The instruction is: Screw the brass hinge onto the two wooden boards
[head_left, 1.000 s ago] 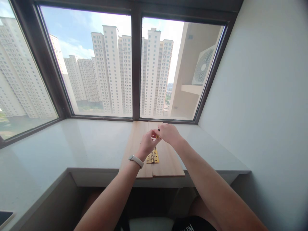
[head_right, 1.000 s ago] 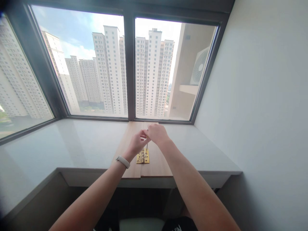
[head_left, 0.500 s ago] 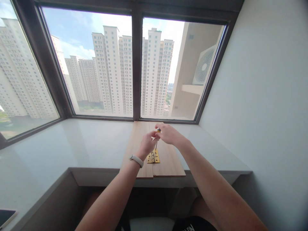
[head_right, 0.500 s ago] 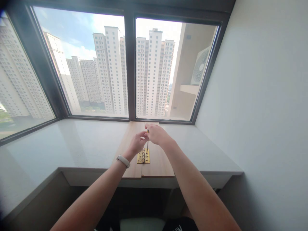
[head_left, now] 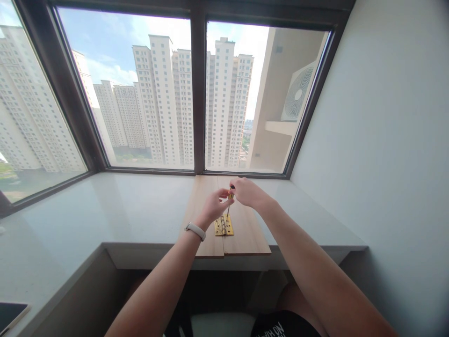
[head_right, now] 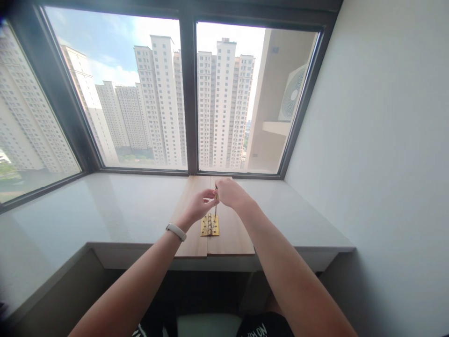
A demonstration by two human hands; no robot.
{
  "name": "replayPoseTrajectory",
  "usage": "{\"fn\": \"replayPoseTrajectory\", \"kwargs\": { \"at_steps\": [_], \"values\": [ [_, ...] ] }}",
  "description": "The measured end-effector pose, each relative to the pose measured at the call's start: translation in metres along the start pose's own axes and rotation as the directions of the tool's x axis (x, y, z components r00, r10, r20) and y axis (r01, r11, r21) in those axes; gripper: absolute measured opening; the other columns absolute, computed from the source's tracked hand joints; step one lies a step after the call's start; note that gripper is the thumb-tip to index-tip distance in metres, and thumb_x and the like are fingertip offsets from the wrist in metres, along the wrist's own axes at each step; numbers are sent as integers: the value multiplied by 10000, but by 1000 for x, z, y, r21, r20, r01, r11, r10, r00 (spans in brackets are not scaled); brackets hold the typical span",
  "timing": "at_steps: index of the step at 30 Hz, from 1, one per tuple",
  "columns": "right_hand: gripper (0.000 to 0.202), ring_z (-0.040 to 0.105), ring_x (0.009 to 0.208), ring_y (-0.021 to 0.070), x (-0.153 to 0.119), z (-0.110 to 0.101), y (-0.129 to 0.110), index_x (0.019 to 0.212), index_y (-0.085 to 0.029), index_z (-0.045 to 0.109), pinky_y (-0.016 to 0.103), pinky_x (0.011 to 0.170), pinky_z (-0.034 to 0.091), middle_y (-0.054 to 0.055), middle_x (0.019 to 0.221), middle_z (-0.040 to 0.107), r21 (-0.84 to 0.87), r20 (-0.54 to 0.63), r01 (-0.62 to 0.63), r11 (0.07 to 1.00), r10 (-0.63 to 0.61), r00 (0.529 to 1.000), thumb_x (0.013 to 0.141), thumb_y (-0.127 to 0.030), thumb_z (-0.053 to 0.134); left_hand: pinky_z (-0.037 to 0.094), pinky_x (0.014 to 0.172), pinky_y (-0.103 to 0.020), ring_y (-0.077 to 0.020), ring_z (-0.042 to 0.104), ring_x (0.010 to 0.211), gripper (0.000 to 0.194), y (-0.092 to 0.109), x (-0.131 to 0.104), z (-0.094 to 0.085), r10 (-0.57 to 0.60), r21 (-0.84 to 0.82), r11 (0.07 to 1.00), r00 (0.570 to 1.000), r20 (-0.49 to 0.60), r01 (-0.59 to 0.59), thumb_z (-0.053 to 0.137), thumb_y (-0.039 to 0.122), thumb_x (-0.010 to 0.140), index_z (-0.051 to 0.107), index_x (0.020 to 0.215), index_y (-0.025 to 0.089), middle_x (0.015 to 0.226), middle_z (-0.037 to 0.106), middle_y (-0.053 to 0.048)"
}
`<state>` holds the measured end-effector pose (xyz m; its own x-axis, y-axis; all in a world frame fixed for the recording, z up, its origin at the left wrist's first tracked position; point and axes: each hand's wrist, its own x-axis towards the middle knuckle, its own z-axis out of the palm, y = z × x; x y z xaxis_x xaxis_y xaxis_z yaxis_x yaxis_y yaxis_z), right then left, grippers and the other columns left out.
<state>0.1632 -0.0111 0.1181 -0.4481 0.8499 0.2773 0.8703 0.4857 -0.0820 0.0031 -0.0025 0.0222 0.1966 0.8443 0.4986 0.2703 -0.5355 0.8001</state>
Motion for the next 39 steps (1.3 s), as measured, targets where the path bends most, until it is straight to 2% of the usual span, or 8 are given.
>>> {"fn": "replayPoseTrajectory", "kwargs": {
  "at_steps": [5, 12, 21, 24, 29, 34, 37, 39],
  "values": [
    [192, 645, 876, 203, -1, -3, -4, 900, -180, 670, 268, 719, 395, 101, 942, 699, -62, -8, -48, 997, 48, 999, 948, -329, 558, 574, 781, -337, -212, 701, 926, 274, 3, -1, -6, -15, -31, 999, 999, 32, 16, 719, 343, 816, 695, 1044, 192, 1014, 736, -88],
    [317, 645, 837, 225, -5, -5, -14, 882, -180, 667, 286, 664, 399, 106, 897, 700, -83, -68, -69, 994, 64, 996, 968, -434, 499, 586, 730, -318, -198, 712, 842, 216, 10, 1, -7, 32, -11, 999, 999, 38, -32, 718, 344, 819, 675, 939, 170, 901, 732, -73],
    [298, 644, 842, 231, -4, 4, -17, 946, -173, 660, 290, 693, 401, 113, 934, 703, -109, -119, -157, 982, 144, 982, 962, -422, 497, 581, 686, -300, -182, 708, 792, 159, 13, -3, 10, 56, 60, 997, 987, -152, -48, 718, 287, 824, 640, 915, 183, 881, 736, -55],
    [293, 627, 802, 207, -6, 2, -17, 910, -178, 639, 279, 663, 375, 96, 916, 695, -66, -145, -137, 988, 126, 981, 961, -433, 503, 583, 695, -299, -175, 705, 772, 127, 16, -2, 10, 56, 42, 998, 984, -169, -50, 710, 272, 828, 628, 870, 184, 838, 728, -43],
    [246, 577, 769, 163, -11, -10, -22, 884, -190, 578, 258, 650, 353, 62, 905, 673, 88, -265, 15, 996, 8, 964, 978, -397, 486, 579, 679, -278, -171, 701, 776, 155, 28, 2, -4, 101, 2, 995, 978, -181, -102, 691, 317, 839, 609, 855, 187, 810, 710, -30],
    [155, 569, 759, 159, -15, -10, -32, 904, -203, 551, 258, 684, 377, 30, 857, 658, 247, -319, 91, 965, -8, 948, 931, -356, 562, 576, 712, -272, -151, 671, 766, 118, 41, 4, -22, 165, 45, 986, 971, -171, -160, 678, 284, 832, 627, 873, 186, 825, 699, -29],
    [141, 579, 757, 165, -21, -2, -33, 930, -211, 547, 260, 682, 391, 30, 859, 659, 323, -360, 58, 944, 66, 931, 950, -347, 513, 577, 764, -292, -177, 687, 856, 210, 32, 3, -35, 160, 41, 987, 985, -62, -158, 721, 310, 805, 656, 967, 193, 930, 717, -59],
    [176, 586, 735, 170, -29, 1, -31, 964, -216, 539, 266, 673, 399, 31, 847, 659, 371, -386, 16, 929, 138, 912, 967, -381, 477, 573, 768, -306, -196, 687, 880, 260, 16, 2, -46, 93, 104, 990, 995, -19, -91, 740, 337, 787, 677, 996, 195, 965, 723, -77]
  ]
}}
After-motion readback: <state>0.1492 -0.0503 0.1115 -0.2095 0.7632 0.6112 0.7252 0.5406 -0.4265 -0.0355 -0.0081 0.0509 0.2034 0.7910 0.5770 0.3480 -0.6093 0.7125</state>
